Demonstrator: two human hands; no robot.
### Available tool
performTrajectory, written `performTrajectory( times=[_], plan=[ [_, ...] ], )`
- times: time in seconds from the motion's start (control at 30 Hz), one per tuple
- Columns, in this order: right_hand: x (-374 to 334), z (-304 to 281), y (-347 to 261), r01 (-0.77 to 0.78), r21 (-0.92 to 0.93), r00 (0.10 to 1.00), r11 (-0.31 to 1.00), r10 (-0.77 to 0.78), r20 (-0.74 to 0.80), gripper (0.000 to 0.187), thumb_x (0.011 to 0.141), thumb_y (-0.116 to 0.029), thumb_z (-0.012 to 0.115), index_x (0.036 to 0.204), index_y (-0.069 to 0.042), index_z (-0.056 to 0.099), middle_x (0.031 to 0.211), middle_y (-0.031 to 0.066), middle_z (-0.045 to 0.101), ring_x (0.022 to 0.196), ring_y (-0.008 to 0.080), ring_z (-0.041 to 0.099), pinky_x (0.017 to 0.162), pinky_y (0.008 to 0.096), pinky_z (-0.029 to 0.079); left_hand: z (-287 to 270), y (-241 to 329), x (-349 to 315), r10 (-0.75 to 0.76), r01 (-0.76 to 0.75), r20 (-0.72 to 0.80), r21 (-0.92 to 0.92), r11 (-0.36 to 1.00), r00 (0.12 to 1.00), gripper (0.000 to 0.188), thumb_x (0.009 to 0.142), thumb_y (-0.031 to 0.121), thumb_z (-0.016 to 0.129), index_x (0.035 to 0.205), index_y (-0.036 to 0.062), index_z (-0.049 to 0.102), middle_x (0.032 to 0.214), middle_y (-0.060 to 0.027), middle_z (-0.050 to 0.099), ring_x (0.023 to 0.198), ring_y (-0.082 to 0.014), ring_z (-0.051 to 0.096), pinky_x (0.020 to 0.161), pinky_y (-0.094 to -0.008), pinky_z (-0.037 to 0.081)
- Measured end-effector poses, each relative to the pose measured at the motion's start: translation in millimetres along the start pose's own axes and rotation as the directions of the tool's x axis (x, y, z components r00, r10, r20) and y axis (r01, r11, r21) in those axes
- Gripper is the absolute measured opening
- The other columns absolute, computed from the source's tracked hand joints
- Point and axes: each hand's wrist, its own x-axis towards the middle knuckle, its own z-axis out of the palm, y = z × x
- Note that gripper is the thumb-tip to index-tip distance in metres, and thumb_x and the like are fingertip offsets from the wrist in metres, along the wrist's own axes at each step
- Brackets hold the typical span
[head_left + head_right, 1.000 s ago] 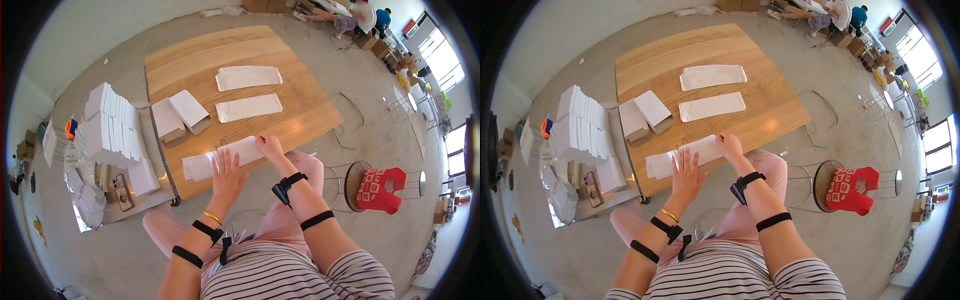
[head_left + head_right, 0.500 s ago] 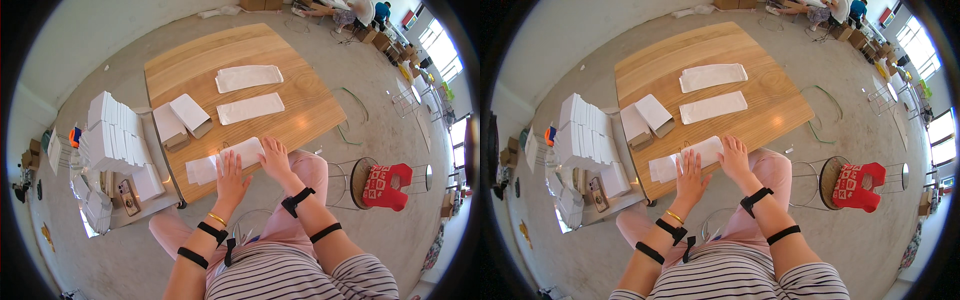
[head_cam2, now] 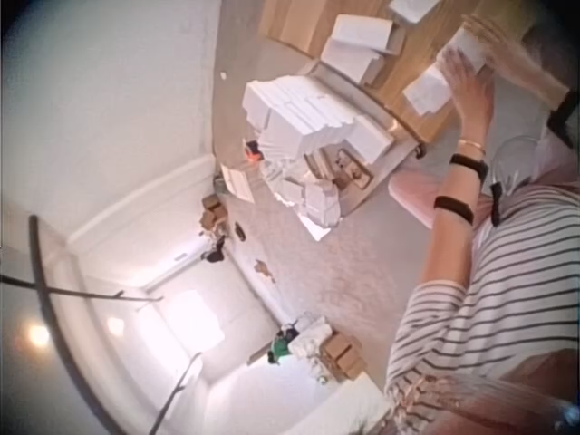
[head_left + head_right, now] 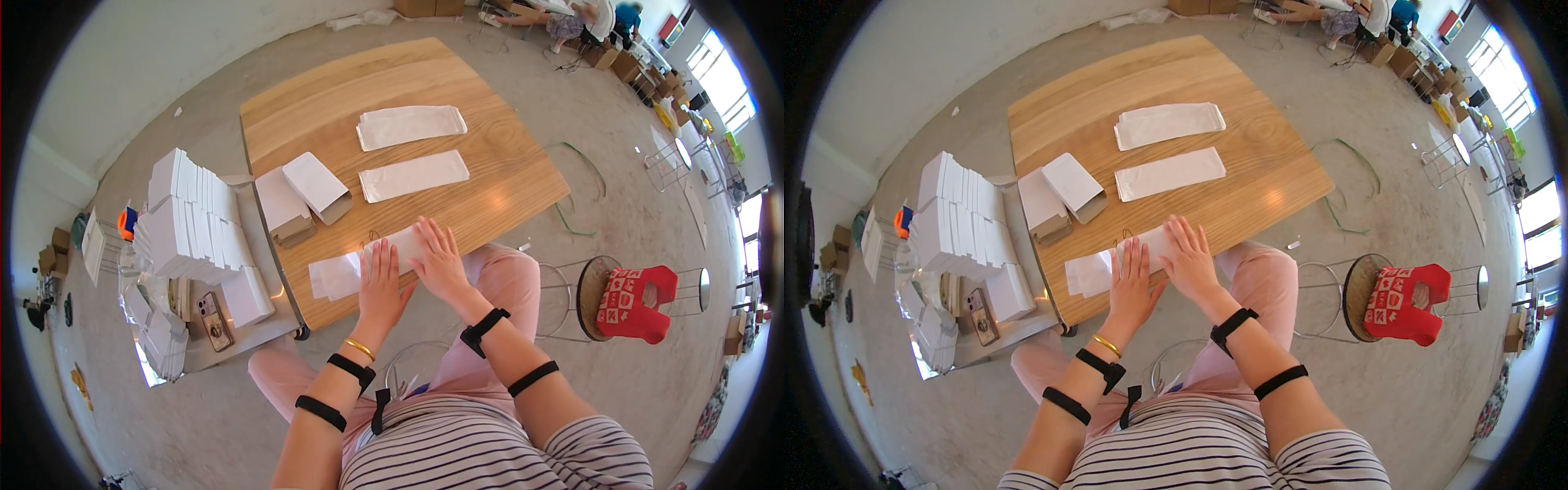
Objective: Folding long strips of white paper and organizing them on a table.
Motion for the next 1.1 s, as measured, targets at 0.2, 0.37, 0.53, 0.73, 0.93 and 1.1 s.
performTrajectory(
  times=[0.2, 0.37, 0.53, 0.73, 0.93, 1.1],
  plan=[
    [4, 9, 1, 0.130, -0.036, 0.988, 0.991, -0.127, 0.089, 0.068, 0.096, -0.041, 0.053, 0.150, -0.005, 0.035, 0.160, 0.0105, 0.028, 0.149, 0.0258, 0.023, 0.122, 0.0493, 0.016, 10, -5, 4, 0.009, -0.009, 0.025, -0.019, 1.000, 1.000, 0.089, 0.092, 0.050, 0.058, 0.153, -0.0046, 0.022, 0.161, -0.0246, 0.018, 0.152, -0.0365, 0.011, 0.122, -0.0536, 0.004],
    [9, 13, 8, 0.135, 0.031, 0.981, 0.990, -0.138, 0.134, 0.065, 0.097, -0.039, 0.053, 0.149, -0.005, 0.037, 0.159, 0.0118, 0.029, 0.149, 0.0269, 0.022, 0.122, 0.0491, 0.015, 6, -15, 2, -0.018, 0.021, 0.045, -0.062, 0.998, 0.999, 0.086, 0.094, 0.050, 0.054, 0.153, -0.0046, 0.023, 0.161, -0.0226, 0.020, 0.151, -0.0339, 0.016, 0.122, -0.0546, 0.005],
    [11, -10, -26, 0.139, 0.254, 0.978, 0.957, -0.173, 0.116, 0.058, 0.093, -0.032, 0.059, 0.142, -0.003, 0.046, 0.153, 0.0135, 0.038, 0.144, 0.0303, 0.032, 0.119, 0.0493, 0.023, -37, -28, -33, -0.176, 0.114, -0.229, -0.258, 0.959, 0.957, 0.062, 0.098, 0.039, 0.052, 0.146, 0.0013, 0.040, 0.154, -0.0180, 0.035, 0.147, -0.0323, 0.028, 0.120, -0.0559, 0.008],
    [-6, 31, -140, 0.467, 0.296, 0.832, 0.833, -0.528, 0.173, 0.059, 0.090, -0.032, 0.064, 0.140, -0.003, 0.048, 0.148, 0.0172, 0.042, 0.138, 0.0307, 0.039, 0.116, 0.0458, 0.030, -59, -64, -124, -0.499, 0.367, -0.409, -0.360, 0.857, 0.764, 0.036, 0.101, 0.023, 0.049, 0.133, 0.0089, 0.056, 0.141, -0.0108, 0.052, 0.136, -0.0285, 0.043, 0.119, -0.0563, 0.012],
    [-6, 54, -161, 0.353, 0.148, 0.891, 0.924, -0.380, 0.249, 0.065, 0.092, -0.031, 0.064, 0.148, -0.009, 0.039, 0.150, 0.0146, 0.040, 0.139, 0.0293, 0.038, 0.117, 0.0464, 0.028, -88, -64, -157, -0.603, 0.466, -0.359, -0.401, 0.789, 0.712, 0.035, 0.101, 0.025, 0.050, 0.132, 0.0112, 0.056, 0.140, -0.0094, 0.052, 0.135, -0.0275, 0.043, 0.117, -0.0552, 0.015],
    [10, 15, -138, 0.193, 0.699, 0.951, 0.689, -0.306, 0.038, 0.056, 0.096, -0.026, 0.059, 0.145, -0.004, 0.042, 0.151, 0.0139, 0.041, 0.138, 0.0291, 0.039, 0.117, 0.0425, 0.027, -94, -64, -149, -0.597, 0.466, -0.315, -0.403, 0.788, 0.738, 0.036, 0.101, 0.024, 0.051, 0.134, 0.0092, 0.054, 0.142, -0.0122, 0.049, 0.136, -0.0296, 0.041, 0.117, -0.0530, 0.017]
  ],
)
